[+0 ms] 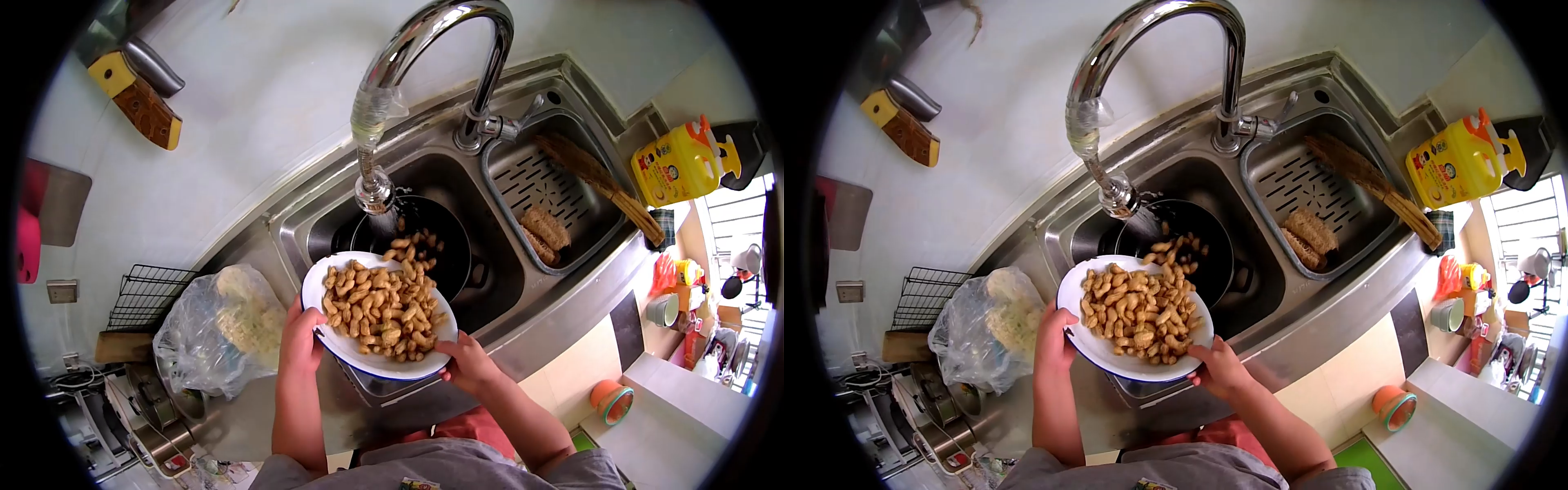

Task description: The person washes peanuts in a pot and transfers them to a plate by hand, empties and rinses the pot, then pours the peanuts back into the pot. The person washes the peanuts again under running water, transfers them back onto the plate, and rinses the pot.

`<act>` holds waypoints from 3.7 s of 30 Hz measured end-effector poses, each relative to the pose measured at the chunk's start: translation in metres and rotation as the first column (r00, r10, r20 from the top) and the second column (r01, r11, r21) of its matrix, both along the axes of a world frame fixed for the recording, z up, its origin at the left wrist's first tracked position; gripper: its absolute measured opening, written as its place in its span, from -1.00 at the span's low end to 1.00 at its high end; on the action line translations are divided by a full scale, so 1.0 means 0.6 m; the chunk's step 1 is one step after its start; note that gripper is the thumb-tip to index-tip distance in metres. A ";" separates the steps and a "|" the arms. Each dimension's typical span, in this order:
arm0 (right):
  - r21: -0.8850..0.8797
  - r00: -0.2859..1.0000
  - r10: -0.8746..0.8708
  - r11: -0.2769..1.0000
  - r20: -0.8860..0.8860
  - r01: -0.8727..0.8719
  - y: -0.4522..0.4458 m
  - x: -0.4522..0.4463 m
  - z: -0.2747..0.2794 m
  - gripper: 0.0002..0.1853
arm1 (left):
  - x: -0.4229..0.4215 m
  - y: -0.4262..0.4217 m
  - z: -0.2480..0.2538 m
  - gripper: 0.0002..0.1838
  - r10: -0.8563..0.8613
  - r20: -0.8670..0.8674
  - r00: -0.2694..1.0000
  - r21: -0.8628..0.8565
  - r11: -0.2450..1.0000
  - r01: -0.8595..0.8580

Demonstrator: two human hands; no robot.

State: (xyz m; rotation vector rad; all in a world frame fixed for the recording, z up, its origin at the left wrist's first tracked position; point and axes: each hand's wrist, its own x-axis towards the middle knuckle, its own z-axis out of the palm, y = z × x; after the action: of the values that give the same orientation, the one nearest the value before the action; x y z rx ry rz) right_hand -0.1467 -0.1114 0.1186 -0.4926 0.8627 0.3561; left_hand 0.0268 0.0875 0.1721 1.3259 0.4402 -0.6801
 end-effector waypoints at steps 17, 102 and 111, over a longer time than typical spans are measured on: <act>0.269 0.990 -0.065 0.958 -0.126 0.097 0.019 0.015 -0.020 -0.88 | 0.041 -0.054 0.040 -0.48 -0.141 0.174 0.975 0.066 0.989 0.131; -0.819 0.971 -0.098 0.522 0.219 0.237 -0.090 0.027 -0.034 -0.48 | 0.012 -0.059 -0.141 -0.71 -0.268 -0.127 0.955 -0.084 0.962 0.259; -0.752 0.984 -0.023 0.642 0.178 0.151 -0.093 0.098 -0.053 -0.50 | 0.035 -0.063 -0.113 -0.76 -0.039 0.026 0.999 -0.057 0.998 0.041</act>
State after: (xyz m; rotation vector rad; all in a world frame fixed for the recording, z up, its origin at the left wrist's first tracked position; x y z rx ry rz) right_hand -0.0881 -0.1673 0.0865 -1.2566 0.8588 -0.1754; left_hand 0.0478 0.0498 0.1043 1.2901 0.3721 -0.7039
